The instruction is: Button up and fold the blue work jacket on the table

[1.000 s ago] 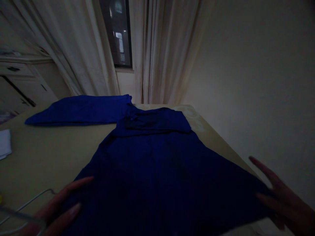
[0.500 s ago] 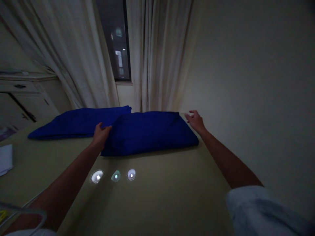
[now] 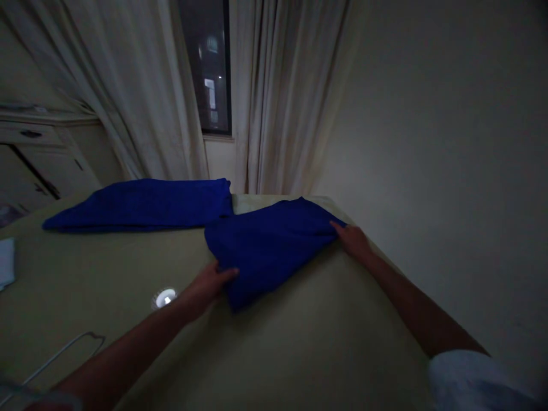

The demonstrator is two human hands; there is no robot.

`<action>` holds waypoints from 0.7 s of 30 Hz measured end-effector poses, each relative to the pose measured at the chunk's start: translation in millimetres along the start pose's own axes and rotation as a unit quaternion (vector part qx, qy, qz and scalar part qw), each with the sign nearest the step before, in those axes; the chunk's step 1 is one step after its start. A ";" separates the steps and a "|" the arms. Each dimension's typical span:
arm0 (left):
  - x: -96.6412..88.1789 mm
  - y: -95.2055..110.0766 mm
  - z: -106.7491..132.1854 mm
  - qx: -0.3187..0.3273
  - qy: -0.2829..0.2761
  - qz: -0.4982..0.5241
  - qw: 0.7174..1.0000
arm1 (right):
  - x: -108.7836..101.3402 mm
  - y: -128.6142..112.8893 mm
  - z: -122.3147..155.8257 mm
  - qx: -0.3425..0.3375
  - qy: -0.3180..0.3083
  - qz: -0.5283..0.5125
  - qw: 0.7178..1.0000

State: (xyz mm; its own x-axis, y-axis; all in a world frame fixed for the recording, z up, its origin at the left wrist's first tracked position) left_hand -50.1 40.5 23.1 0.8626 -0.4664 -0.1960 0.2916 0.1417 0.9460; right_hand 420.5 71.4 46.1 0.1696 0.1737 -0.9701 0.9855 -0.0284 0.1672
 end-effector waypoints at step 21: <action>-115.6 -4.2 -159.5 0.026 0.255 -0.522 0.813 | 38.3 -75.2 40.5 -0.165 -0.112 -0.136 0.970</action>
State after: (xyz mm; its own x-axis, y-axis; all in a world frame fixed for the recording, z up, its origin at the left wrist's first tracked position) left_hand -85.2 233.0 0.6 0.2185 0.1171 -0.9688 0.9691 -0.1426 0.2013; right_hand 352.9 40.3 -10.8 -0.0643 -0.0895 -0.9939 0.9461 0.3114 -0.0893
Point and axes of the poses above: each hand's wrist, its own z-axis away from the middle knuckle, its own x-axis out of the palm, y = z × x, the point moved 5 cm from there along -z, towards the middle knuckle, and after that the axes turned 2 degrees about -y, right-handed, at the moved point
